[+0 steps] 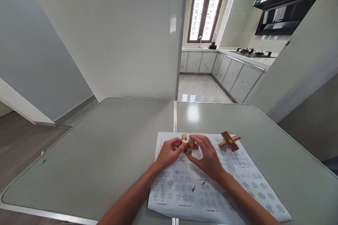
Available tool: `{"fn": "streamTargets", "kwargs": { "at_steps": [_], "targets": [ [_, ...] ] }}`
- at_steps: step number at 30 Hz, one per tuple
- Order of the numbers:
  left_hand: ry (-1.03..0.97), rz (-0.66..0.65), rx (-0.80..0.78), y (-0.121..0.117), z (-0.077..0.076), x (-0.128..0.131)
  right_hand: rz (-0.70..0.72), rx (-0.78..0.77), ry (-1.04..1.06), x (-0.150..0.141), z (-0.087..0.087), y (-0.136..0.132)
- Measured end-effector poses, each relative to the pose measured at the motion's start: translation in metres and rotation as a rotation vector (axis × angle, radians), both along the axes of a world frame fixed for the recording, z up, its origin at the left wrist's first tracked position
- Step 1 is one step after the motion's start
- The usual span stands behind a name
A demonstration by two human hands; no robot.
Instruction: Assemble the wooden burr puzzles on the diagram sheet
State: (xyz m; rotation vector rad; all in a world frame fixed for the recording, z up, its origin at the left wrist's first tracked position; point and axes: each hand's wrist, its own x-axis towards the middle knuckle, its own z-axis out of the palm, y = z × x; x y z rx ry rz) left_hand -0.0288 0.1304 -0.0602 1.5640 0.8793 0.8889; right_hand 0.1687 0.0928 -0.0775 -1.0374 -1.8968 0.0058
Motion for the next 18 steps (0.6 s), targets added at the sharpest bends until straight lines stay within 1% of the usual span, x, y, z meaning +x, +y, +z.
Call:
{"fn": "streamTargets", "kwargs": {
  "at_steps": [4,9,18],
  "targets": [
    [0.003,-0.005,0.006,0.0006,-0.0008,0.0001,0.012,-0.023,0.002,0.0016,-0.0027,0.0008],
    [0.010,-0.017,0.007,0.0012,-0.0016,0.0004,0.036,-0.048,-0.003,0.0036,-0.0003,-0.0001],
    [-0.002,-0.039,0.000,-0.0028,0.0044,0.0013,0.064,-0.078,-0.021,0.0051,-0.0033,-0.0006]
  ]
}}
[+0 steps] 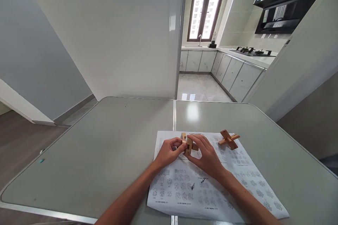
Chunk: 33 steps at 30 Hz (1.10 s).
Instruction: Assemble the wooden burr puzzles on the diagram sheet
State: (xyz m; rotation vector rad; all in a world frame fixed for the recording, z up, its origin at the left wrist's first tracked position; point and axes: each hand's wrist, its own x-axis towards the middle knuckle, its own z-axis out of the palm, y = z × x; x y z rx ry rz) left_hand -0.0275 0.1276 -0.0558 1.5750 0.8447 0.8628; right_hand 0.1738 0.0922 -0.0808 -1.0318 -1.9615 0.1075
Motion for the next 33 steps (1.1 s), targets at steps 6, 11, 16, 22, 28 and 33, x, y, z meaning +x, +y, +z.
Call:
{"fn": "streamTargets", "kwargs": {
  "at_steps": [6,11,16,22,28,33],
  "targets": [
    [0.020,0.001,0.005,0.0002,-0.0030,-0.0007,-0.017,0.015,-0.003,-0.0013,0.0021,-0.0014],
    [0.027,0.002,0.010,-0.0003,-0.0028,0.0000,-0.041,0.025,-0.022,-0.0020,0.0023,-0.0020],
    [0.036,0.004,0.025,-0.0001,-0.0061,-0.0003,-0.073,0.065,-0.053,-0.0027,0.0005,-0.0017],
    [0.055,0.022,0.036,0.0017,-0.0071,-0.0005,-0.084,0.104,-0.063,-0.0040,0.0019,-0.0003],
    [0.022,0.027,0.021,0.0029,-0.0027,0.0009,-0.095,0.080,-0.039,-0.0064,0.0033,0.0005],
    [0.093,0.038,0.086,0.0017,0.0019,0.0001,-0.060,0.069,-0.004,-0.0035,0.0017,0.0015]
  ]
}}
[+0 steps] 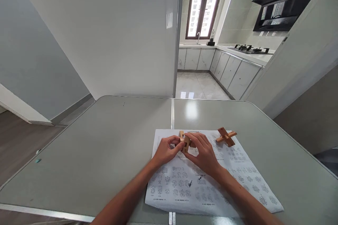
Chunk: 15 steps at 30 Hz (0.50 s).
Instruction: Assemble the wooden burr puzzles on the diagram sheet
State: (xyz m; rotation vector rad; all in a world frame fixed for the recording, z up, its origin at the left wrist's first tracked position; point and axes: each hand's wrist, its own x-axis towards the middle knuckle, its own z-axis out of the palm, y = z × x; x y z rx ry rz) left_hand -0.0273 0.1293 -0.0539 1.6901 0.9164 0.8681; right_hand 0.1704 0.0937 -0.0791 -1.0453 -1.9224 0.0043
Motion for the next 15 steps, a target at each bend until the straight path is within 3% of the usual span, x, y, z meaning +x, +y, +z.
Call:
{"fn": "streamTargets", "kwargs": {
  "at_steps": [7,10,15],
  "targets": [
    [0.092,-0.008,0.096,-0.004,0.011,0.001,0.080,-0.075,0.080,0.008,0.004,0.001],
    [0.110,0.012,0.125,-0.002,0.012,-0.001,0.119,-0.040,0.085,0.006,0.009,0.000],
    [0.060,0.284,0.185,0.012,0.013,-0.014,0.113,0.113,0.090,0.000,0.017,-0.009]
  ]
}}
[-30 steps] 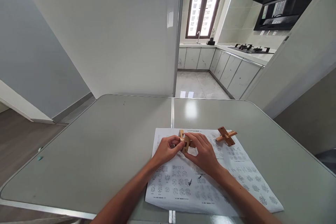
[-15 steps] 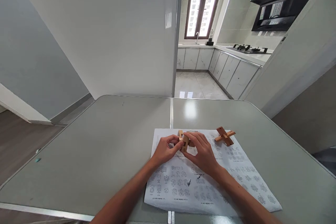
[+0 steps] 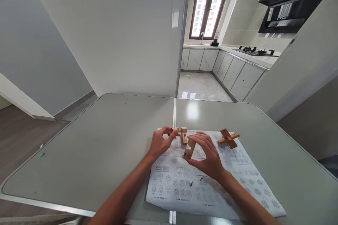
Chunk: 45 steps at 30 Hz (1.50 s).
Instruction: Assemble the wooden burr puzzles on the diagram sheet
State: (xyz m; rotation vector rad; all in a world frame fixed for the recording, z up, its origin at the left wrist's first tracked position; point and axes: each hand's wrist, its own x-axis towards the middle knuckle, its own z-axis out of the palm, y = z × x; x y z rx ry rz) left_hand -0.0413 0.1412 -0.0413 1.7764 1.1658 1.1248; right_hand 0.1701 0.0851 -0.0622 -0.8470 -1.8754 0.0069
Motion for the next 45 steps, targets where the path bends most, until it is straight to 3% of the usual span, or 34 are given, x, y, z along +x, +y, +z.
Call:
{"fn": "streamTargets", "kwargs": {
  "at_steps": [3,6,11,18,25,30,32,39,45],
  "targets": [
    [0.050,0.132,0.012,0.008,-0.004,-0.005,-0.105,-0.123,0.090,0.000,-0.002,-0.001],
    [0.173,0.171,0.081,0.014,-0.012,-0.005,-0.144,-0.390,0.224,0.003,-0.008,0.004],
    [0.335,0.272,0.154,0.016,-0.027,-0.003,0.064,-0.811,0.412,0.004,-0.012,0.012],
    [0.523,0.359,0.213,0.013,-0.037,-0.002,0.154,-1.082,0.439,0.003,-0.011,0.010],
    [0.681,0.385,0.312,0.014,-0.043,-0.005,0.176,-1.076,0.380,0.002,-0.014,0.011],
    [0.656,0.359,0.330,0.012,-0.042,-0.006,0.179,-1.080,0.378,0.000,-0.013,0.010],
    [0.604,0.289,0.349,0.010,-0.037,-0.005,0.190,-1.081,0.383,-0.001,-0.013,0.010],
    [0.499,-0.174,0.395,0.000,-0.028,0.000,0.273,-1.049,0.429,-0.001,-0.009,0.009],
    [0.431,-0.193,0.365,0.002,-0.030,-0.001,0.286,-1.001,0.387,0.002,-0.004,0.008]
  ]
}}
